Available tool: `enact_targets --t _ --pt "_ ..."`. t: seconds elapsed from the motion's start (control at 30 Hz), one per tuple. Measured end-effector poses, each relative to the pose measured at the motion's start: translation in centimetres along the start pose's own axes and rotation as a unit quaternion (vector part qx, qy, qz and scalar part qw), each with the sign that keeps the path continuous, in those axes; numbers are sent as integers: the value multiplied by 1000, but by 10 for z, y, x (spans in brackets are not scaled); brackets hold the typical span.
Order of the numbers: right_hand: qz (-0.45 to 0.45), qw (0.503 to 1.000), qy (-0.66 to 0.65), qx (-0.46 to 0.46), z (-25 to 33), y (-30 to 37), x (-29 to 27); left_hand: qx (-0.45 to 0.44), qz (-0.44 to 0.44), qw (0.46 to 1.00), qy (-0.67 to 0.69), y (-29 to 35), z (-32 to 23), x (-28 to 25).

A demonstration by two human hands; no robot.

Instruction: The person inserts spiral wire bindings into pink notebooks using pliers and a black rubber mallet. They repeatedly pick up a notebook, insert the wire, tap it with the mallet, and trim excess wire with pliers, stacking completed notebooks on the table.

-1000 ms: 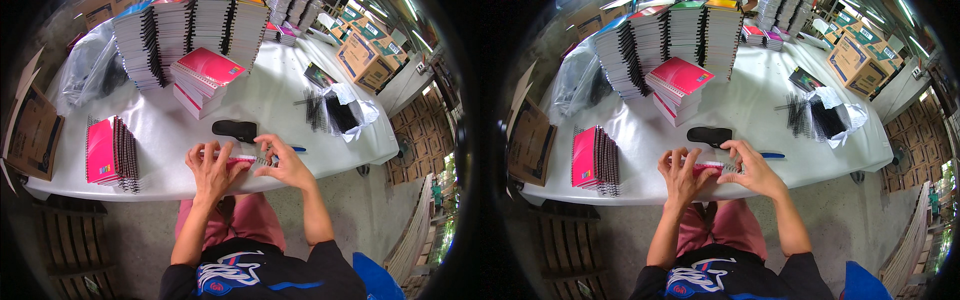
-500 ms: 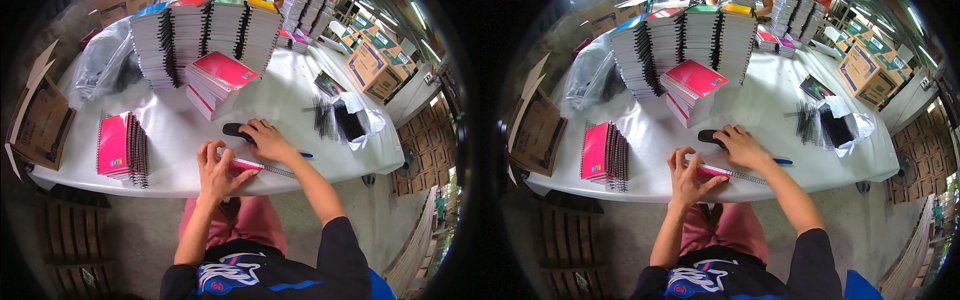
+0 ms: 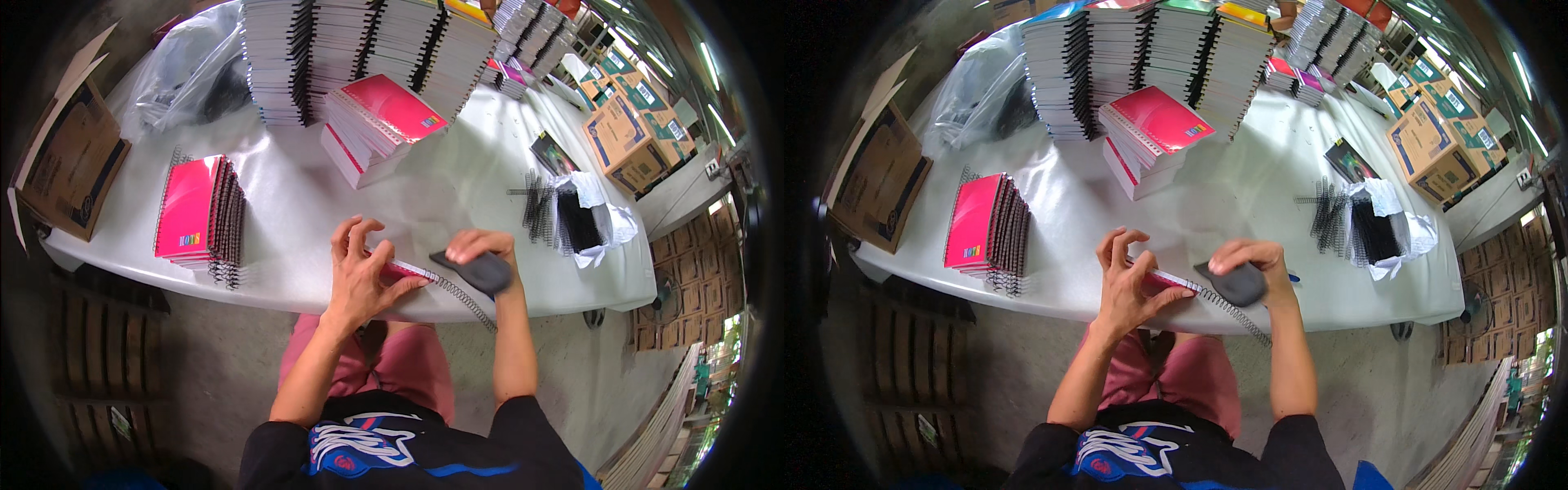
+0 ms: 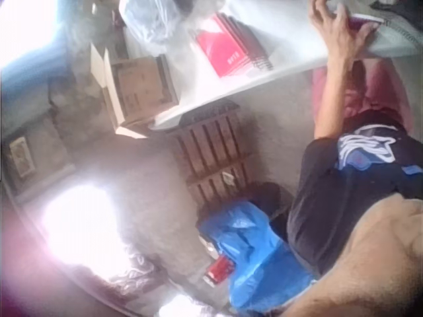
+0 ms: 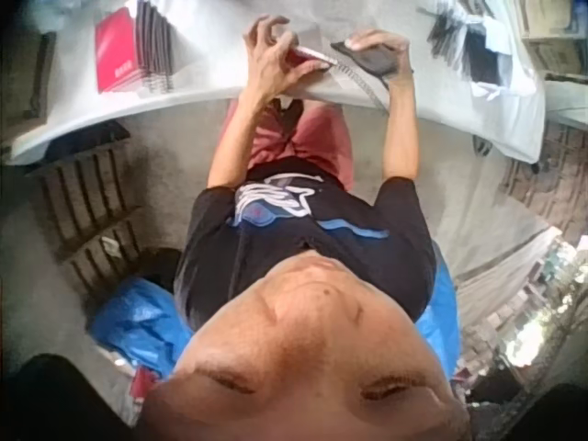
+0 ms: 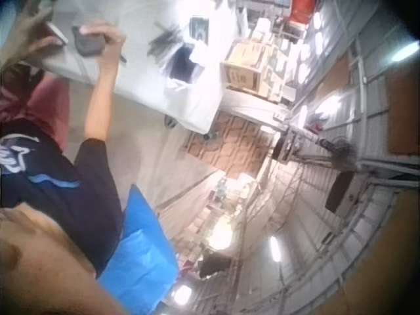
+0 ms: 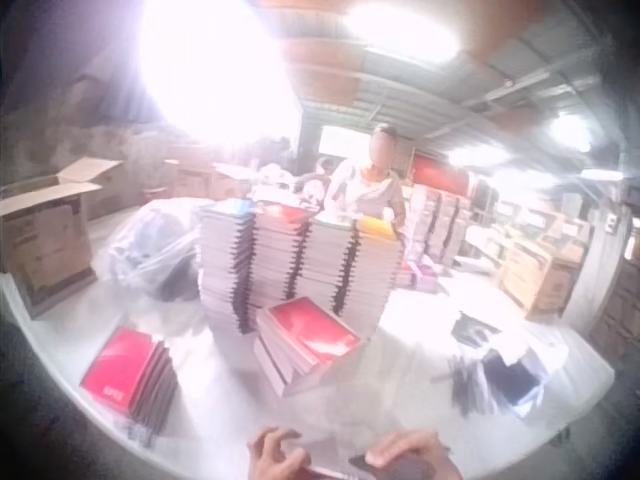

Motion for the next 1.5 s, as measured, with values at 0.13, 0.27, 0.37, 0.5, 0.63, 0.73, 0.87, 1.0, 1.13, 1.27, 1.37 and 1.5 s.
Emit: enact_targets --t 0.13,0.27,0.37,0.5,0.63,0.73,0.87,1.0,1.13,1.27,1.37,1.5 --pt "79 931 339 107 -2 -15 11 -1 14 1000 4 0 0 -5" --pt "124 983 137 -11 18 -21 39 9 10 1000 17 1 4 -3" --pt "70 944 311 82 5 -25 26 20 26 999 24 -5 4 -3" --pt "63 960 254 102 -3 -28 37 -23 9 999 42 -4 15 -2" --pt "-43 964 222 138 -14 -18 24 -51 -8 991 124 -5 22 -2" --pt "-23 977 180 110 -15 -23 36 -101 13 979 175 -8 33 4" --pt "-4 942 311 123 -19 -34 33 -65 -19 976 207 -12 42 12" --pt "55 943 324 59 -16 -38 55 -138 24 964 227 -4 52 15" --pt "-17 956 267 120 -23 -42 47 -86 5 969 233 -7 51 23" --pt "20 919 357 163 -34 -45 46 -144 51 957 246 -7 46 16" --pt "24 879 463 114 -23 -45 23 -122 27 956 266 -3 48 15" --pt "-8 799 584 142 5 -9 -13 -190 17 876 442 -1 53 10"
Point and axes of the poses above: each hand's wrist, its own y-axis away from the middle knuckle, its own x-axis out of the palm, z = x × y, the point moved 3 cm from there along -y, towards the middle knuckle, and after that the axes turned 13 degrees about -x, right-handed, at the moved point
